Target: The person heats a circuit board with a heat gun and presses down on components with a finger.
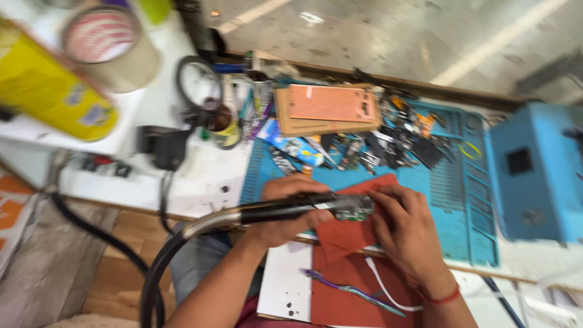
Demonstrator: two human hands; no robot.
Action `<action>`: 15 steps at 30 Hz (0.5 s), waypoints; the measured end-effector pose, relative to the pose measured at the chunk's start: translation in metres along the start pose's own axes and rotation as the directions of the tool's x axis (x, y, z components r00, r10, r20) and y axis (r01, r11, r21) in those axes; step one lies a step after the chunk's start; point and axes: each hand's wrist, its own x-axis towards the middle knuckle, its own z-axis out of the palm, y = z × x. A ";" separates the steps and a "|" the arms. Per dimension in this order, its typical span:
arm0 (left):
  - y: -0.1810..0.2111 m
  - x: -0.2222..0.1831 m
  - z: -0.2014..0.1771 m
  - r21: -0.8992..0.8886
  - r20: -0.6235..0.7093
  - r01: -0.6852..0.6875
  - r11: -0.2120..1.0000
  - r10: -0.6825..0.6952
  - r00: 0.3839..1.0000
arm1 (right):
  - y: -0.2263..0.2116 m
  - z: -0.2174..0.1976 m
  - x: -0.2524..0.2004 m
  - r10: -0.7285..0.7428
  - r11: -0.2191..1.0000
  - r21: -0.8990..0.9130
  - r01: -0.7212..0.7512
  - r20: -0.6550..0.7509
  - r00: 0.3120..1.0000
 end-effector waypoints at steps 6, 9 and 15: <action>0.000 0.001 0.003 -0.022 -0.003 0.056 0.998 -0.056 0.998 | 0.009 0.005 -0.003 0.008 1.000 -0.016 -0.008 0.012 1.000; -0.001 0.000 0.005 -0.017 -0.064 0.081 0.997 -0.082 0.995 | 0.013 0.009 -0.005 0.033 0.999 -0.034 -0.032 0.020 0.999; 0.002 0.000 0.005 0.021 -0.048 0.050 0.999 -0.048 0.998 | 0.015 0.011 -0.004 0.022 0.999 -0.034 -0.022 0.012 1.000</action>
